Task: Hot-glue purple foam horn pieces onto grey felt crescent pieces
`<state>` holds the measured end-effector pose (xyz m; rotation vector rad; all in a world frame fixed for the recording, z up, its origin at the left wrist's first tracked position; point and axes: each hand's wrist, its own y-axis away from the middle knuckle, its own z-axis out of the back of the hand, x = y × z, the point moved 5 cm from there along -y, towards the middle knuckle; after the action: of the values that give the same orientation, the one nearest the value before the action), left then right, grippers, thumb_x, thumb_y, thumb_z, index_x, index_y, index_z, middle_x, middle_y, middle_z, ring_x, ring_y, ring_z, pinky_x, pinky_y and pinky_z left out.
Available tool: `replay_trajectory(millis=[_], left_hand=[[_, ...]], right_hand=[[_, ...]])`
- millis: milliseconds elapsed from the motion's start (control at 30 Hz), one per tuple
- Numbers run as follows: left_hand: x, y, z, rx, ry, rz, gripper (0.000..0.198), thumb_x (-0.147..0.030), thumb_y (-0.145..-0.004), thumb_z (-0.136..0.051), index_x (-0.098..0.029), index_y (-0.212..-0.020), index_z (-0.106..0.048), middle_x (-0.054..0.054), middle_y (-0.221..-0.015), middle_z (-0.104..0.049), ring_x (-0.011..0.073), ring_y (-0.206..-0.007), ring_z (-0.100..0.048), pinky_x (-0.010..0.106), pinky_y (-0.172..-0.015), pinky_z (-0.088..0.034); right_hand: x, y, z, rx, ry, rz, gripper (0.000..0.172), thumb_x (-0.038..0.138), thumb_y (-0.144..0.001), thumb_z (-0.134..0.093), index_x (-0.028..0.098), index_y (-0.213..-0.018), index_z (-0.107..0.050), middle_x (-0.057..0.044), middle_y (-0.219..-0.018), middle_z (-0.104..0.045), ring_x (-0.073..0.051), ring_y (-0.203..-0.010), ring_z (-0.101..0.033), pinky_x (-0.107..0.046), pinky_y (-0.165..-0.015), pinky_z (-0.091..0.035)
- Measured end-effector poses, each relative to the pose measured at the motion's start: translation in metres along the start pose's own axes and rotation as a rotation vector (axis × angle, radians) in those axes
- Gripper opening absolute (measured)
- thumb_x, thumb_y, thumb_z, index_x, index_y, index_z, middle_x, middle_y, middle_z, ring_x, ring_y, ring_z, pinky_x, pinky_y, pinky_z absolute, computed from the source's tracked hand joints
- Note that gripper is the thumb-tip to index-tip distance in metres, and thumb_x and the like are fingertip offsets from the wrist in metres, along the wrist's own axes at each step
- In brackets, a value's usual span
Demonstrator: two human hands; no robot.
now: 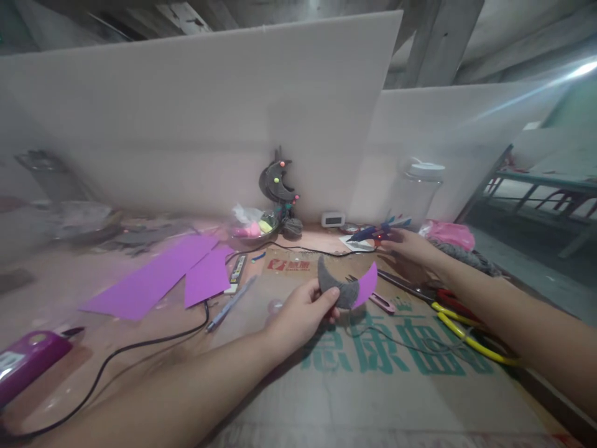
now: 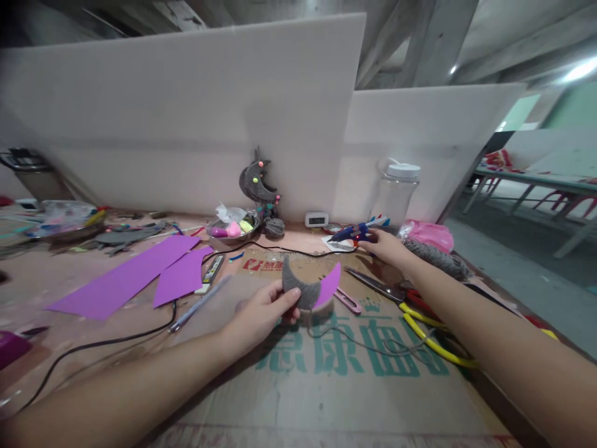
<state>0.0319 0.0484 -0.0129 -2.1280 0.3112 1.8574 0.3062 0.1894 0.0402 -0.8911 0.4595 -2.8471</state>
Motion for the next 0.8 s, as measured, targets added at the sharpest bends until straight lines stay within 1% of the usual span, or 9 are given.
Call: replay_trajectory(millis=[167, 333, 433, 500, 567, 600, 667, 733, 800], left_hand=[[-0.002, 0.0, -0.001, 0.012, -0.008, -0.007, 0.034, -0.049, -0.08, -0.061, -0.016, -0.085, -0.057, -0.002, -0.063, -0.056, 0.0101, -0.055, -0.051, 0.024, -0.056, -0.04], [-0.001, -0.001, -0.001, 0.004, 0.006, -0.003, 0.033, -0.048, -0.081, -0.061, -0.015, -0.084, -0.056, -0.002, -0.062, -0.056, 0.0096, -0.054, -0.051, 0.023, -0.056, -0.04], [-0.003, 0.0, 0.001, -0.016, 0.0, 0.006, 0.031, -0.046, -0.08, -0.062, -0.015, -0.084, -0.057, -0.003, -0.062, -0.057, 0.0097, -0.054, -0.052, 0.023, -0.055, -0.04], [-0.005, 0.001, 0.002, -0.035, -0.027, 0.015, 0.028, -0.043, -0.08, -0.063, -0.015, -0.083, -0.057, -0.003, -0.06, -0.056, 0.0097, -0.053, -0.051, 0.023, -0.055, -0.04], [-0.008, 0.001, 0.004, -0.069, -0.029, 0.019, 0.027, -0.041, -0.08, -0.062, -0.015, -0.083, -0.057, -0.004, -0.058, -0.055, 0.0092, -0.052, -0.05, 0.022, -0.053, -0.039], [-0.009, 0.001, 0.004, -0.076, -0.027, 0.018, 0.027, -0.041, -0.08, -0.062, -0.014, -0.083, -0.057, -0.004, -0.059, -0.055, 0.0091, -0.052, -0.05, 0.022, -0.053, -0.039], [-0.01, 0.001, 0.005, -0.079, -0.021, 0.012, 0.028, -0.041, -0.079, -0.063, -0.014, -0.083, -0.057, -0.004, -0.059, -0.054, 0.0088, -0.052, -0.05, 0.022, -0.053, -0.039], [-0.011, 0.002, 0.006, -0.086, -0.01, 0.013, 0.03, -0.042, -0.078, -0.063, -0.014, -0.083, -0.057, -0.004, -0.06, -0.055, 0.0086, -0.052, -0.05, 0.022, -0.053, -0.04], [-0.011, 0.003, 0.006, -0.102, 0.0, 0.029, 0.029, -0.042, -0.078, -0.064, -0.014, -0.083, -0.056, -0.004, -0.06, -0.056, 0.0088, -0.052, -0.05, 0.022, -0.053, -0.041]], right_hand=[[0.003, -0.004, -0.011, 0.013, 0.086, -0.088, 0.037, 0.035, -0.07, -0.072, 0.011, -0.099, -0.07, -0.014, -0.092, -0.074, -0.031, -0.09, -0.067, -0.038, -0.081, -0.05], [0.013, 0.013, 0.002, 0.016, 0.115, -0.125, 0.032, 0.039, -0.076, -0.065, 0.012, -0.091, -0.071, -0.015, -0.083, -0.074, -0.031, -0.082, -0.068, -0.039, -0.076, -0.051], [0.024, 0.037, 0.017, 0.041, 0.094, -0.133, 0.033, 0.043, -0.083, -0.056, 0.014, -0.083, -0.073, -0.013, -0.081, -0.074, -0.028, -0.078, -0.069, -0.036, -0.074, -0.053], [0.033, 0.058, 0.025, 0.056, 0.028, -0.121, 0.033, 0.043, -0.086, -0.052, 0.018, -0.09, -0.073, -0.01, -0.089, -0.075, -0.026, -0.086, -0.07, -0.035, -0.077, -0.054], [0.042, 0.08, 0.03, 0.034, -0.155, -0.1, 0.033, 0.044, -0.084, -0.055, 0.02, -0.1, -0.071, -0.008, -0.097, -0.075, -0.026, -0.095, -0.069, -0.035, -0.083, -0.054], [0.047, 0.092, 0.032, 0.021, -0.219, -0.082, 0.032, 0.044, -0.083, -0.058, 0.02, -0.099, -0.07, -0.008, -0.099, -0.075, -0.026, -0.098, -0.068, -0.036, -0.087, -0.053], [0.056, 0.115, 0.033, -0.024, -0.289, -0.043, 0.028, 0.046, -0.079, -0.062, 0.021, -0.091, -0.07, -0.007, -0.095, -0.075, -0.027, -0.095, -0.069, -0.037, -0.088, -0.054], [0.065, 0.136, 0.03, 0.006, -0.244, 0.001, 0.029, 0.049, -0.081, -0.059, 0.022, -0.087, -0.068, -0.007, -0.091, -0.074, -0.028, -0.091, -0.069, -0.039, -0.085, -0.055], [0.074, 0.154, 0.027, 0.042, -0.156, 0.061, 0.027, 0.048, -0.083, -0.057, 0.023, -0.084, -0.067, -0.007, -0.084, -0.072, -0.027, -0.081, -0.069, -0.039, -0.075, -0.057]])
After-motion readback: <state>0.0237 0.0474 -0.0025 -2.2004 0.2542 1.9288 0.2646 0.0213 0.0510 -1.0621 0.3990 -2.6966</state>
